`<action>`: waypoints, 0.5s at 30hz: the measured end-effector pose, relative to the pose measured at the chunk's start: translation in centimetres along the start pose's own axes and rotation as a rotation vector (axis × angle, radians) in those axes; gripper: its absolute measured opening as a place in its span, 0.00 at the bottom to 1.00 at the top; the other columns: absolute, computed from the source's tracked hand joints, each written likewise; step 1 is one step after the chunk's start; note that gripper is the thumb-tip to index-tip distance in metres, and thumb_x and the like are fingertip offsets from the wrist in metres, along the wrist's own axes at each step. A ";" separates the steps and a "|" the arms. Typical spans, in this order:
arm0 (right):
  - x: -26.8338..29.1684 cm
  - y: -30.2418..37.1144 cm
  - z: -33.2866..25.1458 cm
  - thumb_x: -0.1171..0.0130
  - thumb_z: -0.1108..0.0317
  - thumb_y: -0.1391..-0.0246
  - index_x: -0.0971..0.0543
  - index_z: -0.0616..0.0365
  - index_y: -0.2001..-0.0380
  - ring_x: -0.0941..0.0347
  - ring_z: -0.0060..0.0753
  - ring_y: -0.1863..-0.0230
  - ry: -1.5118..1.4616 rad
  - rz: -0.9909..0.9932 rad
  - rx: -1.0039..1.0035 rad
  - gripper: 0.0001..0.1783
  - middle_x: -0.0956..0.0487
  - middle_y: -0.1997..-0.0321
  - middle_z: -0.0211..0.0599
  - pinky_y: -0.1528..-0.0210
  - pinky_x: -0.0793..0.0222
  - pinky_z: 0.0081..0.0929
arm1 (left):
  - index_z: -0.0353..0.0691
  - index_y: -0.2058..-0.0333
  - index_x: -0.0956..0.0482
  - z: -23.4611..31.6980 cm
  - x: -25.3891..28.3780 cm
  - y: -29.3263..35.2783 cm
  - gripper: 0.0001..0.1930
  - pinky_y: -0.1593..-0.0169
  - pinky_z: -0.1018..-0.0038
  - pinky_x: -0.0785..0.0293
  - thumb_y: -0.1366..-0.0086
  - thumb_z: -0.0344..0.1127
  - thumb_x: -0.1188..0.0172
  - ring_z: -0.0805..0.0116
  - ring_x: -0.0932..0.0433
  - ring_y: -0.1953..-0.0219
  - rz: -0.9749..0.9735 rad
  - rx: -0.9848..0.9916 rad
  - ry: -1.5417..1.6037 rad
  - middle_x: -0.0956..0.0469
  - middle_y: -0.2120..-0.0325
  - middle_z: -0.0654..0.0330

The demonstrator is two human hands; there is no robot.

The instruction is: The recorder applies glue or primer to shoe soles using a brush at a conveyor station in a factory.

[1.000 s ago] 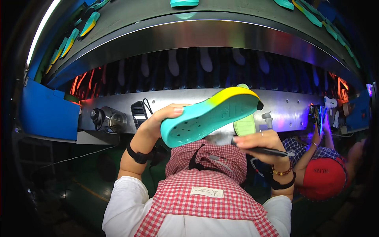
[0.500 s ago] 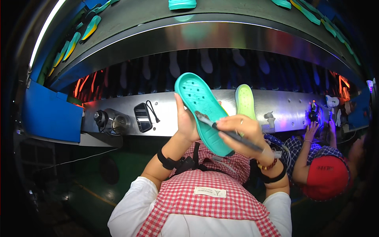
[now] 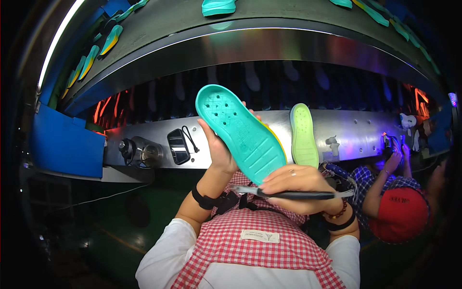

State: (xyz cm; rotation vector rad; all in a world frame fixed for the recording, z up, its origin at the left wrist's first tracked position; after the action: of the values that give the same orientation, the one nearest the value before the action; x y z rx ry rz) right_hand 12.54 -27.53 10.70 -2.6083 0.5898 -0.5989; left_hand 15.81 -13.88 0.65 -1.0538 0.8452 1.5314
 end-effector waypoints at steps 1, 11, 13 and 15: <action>1.2 0.4 1.0 0.34 0.79 0.63 0.20 0.63 0.68 0.22 0.39 0.59 0.086 0.101 -0.099 0.13 0.19 0.64 0.42 0.54 0.27 0.32 | 0.35 0.44 0.38 0.6 0.3 0.1 0.48 0.46 0.56 0.31 0.45 0.76 0.69 0.53 0.29 0.50 0.033 -0.028 0.010 0.28 0.53 0.50; 3.6 2.9 4.9 0.39 0.80 0.57 0.21 0.65 0.65 0.32 0.42 0.44 -0.489 0.301 -0.258 0.12 0.20 0.62 0.44 0.38 0.43 0.40 | 0.40 0.41 0.40 2.5 -3.0 -0.3 0.43 0.39 0.49 0.42 0.42 0.71 0.60 0.52 0.33 0.44 -0.129 -0.030 -0.051 0.34 0.46 0.49; 3.4 2.9 6.1 0.44 0.80 0.51 0.23 0.66 0.63 0.29 0.42 0.47 -0.648 0.365 -0.291 0.10 0.21 0.60 0.48 0.42 0.37 0.38 | 0.41 0.40 0.41 2.7 -3.0 0.0 0.41 0.38 0.49 0.43 0.40 0.69 0.61 0.52 0.34 0.44 0.052 -0.058 -0.168 0.34 0.45 0.49; 2.5 3.4 7.9 0.45 0.79 0.49 0.24 0.66 0.62 0.28 0.41 0.49 -0.972 0.531 -0.375 0.09 0.21 0.60 0.48 0.45 0.33 0.35 | 0.38 0.40 0.42 1.4 -4.9 1.2 0.37 0.38 0.49 0.44 0.35 0.64 0.66 0.50 0.34 0.43 -0.019 -0.022 -0.232 0.37 0.43 0.48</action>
State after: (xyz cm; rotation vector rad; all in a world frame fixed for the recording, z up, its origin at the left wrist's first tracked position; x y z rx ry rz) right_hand 17.30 -29.35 3.36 -2.4640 1.0219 0.9666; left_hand 14.69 -14.61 5.66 -0.8763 0.6570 1.6137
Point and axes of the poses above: each hand's wrist, its own y-axis away from the middle knuckle, its own x-axis out of the back of the hand, z = x × y, the point moved 9 cm from there along -y, towards the middle knuckle
